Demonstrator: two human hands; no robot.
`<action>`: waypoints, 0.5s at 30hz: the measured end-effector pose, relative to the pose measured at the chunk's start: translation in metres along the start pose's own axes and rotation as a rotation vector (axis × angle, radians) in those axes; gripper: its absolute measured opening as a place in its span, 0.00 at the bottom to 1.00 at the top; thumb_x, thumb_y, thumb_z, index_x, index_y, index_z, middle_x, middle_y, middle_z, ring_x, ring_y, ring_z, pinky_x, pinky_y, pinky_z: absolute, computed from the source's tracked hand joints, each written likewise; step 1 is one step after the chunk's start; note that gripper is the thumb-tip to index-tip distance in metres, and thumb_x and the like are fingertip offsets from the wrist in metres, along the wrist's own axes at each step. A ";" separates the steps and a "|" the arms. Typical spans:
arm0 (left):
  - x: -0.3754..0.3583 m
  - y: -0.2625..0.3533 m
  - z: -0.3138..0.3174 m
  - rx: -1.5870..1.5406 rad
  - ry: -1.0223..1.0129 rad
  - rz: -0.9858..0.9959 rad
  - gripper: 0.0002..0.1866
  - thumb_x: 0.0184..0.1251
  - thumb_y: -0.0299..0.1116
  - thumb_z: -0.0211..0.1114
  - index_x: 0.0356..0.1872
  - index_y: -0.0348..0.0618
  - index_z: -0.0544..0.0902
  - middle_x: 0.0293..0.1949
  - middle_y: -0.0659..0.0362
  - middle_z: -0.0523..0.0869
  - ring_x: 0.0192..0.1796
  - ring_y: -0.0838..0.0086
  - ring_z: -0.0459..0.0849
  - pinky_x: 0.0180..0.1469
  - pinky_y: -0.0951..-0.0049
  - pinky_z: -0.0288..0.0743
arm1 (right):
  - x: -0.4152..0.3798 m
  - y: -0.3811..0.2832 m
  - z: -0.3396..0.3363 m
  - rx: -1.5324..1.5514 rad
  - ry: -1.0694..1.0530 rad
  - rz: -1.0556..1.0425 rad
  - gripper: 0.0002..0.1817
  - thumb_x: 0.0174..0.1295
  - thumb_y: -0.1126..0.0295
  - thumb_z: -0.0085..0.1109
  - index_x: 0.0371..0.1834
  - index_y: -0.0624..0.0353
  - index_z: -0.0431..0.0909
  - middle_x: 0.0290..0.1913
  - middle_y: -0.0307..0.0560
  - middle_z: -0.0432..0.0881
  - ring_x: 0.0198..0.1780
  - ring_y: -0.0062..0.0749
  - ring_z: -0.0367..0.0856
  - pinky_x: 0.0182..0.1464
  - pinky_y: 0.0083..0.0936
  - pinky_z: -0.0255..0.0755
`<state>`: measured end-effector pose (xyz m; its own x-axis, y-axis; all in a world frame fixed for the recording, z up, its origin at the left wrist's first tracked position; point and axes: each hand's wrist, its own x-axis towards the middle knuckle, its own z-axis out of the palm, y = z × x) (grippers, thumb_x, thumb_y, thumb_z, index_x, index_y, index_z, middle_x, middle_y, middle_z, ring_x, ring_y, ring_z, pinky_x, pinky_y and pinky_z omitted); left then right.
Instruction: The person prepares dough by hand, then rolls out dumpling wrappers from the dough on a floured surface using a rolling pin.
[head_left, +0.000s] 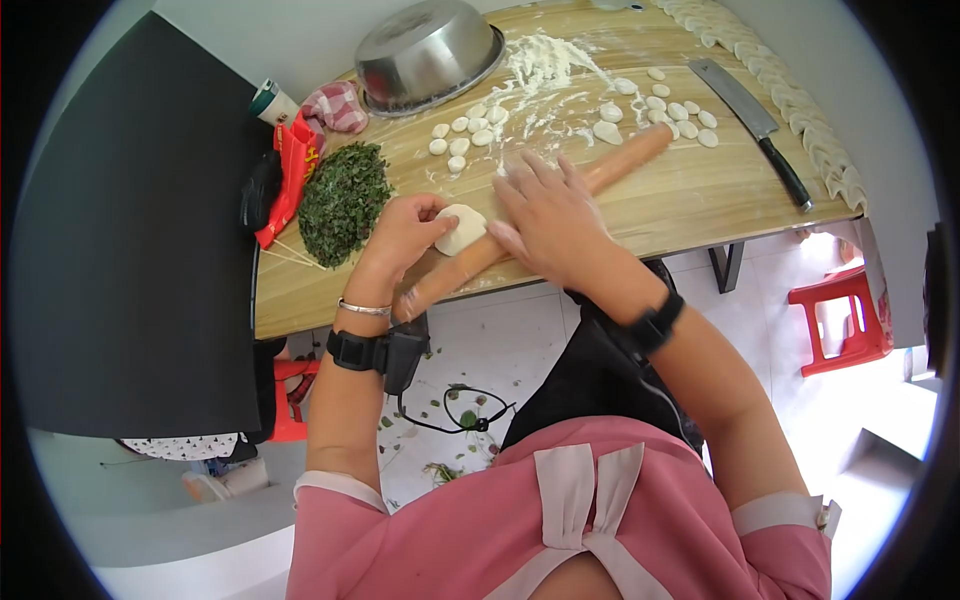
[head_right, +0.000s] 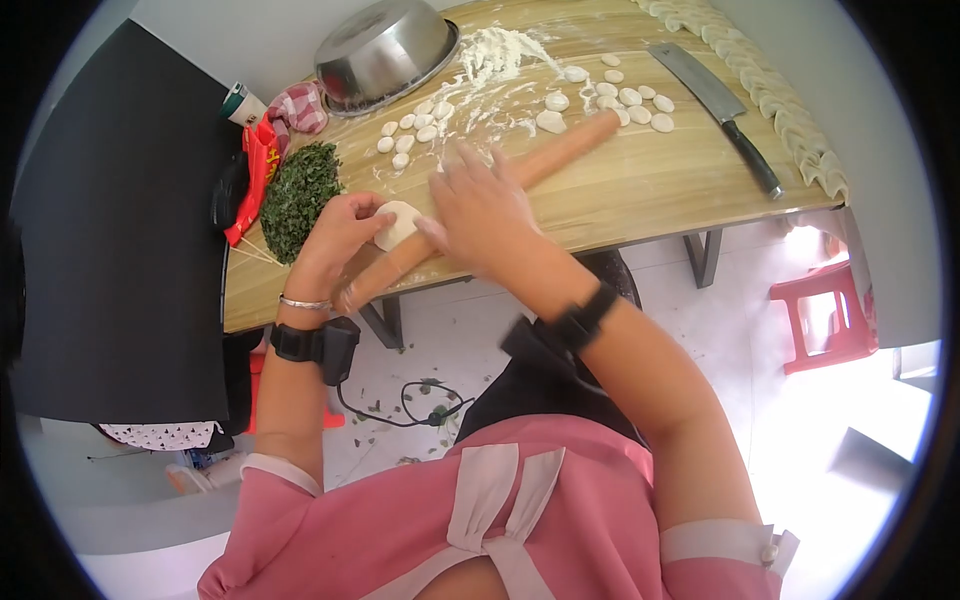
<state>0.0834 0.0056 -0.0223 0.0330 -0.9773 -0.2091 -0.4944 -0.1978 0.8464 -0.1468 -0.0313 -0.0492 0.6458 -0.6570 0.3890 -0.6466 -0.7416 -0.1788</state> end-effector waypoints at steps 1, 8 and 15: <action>-0.001 0.001 0.001 -0.006 0.002 -0.002 0.09 0.67 0.29 0.67 0.43 0.33 0.84 0.35 0.62 0.85 0.35 0.83 0.80 0.37 0.79 0.74 | -0.018 0.000 -0.006 0.024 0.031 -0.027 0.31 0.71 0.48 0.48 0.68 0.61 0.70 0.67 0.56 0.73 0.75 0.49 0.62 0.77 0.54 0.46; 0.005 0.003 -0.021 -0.256 0.145 -0.036 0.09 0.70 0.28 0.63 0.48 0.37 0.80 0.40 0.61 0.86 0.40 0.78 0.84 0.43 0.76 0.79 | -0.054 0.011 -0.021 0.078 0.133 -0.089 0.33 0.66 0.50 0.57 0.69 0.59 0.68 0.66 0.56 0.72 0.72 0.51 0.63 0.78 0.55 0.44; 0.070 0.033 -0.084 -0.236 0.337 -0.089 0.12 0.72 0.30 0.63 0.52 0.40 0.78 0.47 0.57 0.86 0.48 0.71 0.87 0.49 0.67 0.84 | -0.051 0.015 -0.019 0.076 0.078 -0.086 0.33 0.66 0.48 0.55 0.68 0.59 0.69 0.64 0.54 0.74 0.71 0.49 0.65 0.77 0.56 0.45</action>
<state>0.1420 -0.0759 0.0320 0.3681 -0.9179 -0.1479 -0.2655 -0.2563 0.9294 -0.1974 -0.0064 -0.0544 0.6624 -0.5798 0.4745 -0.5555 -0.8050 -0.2083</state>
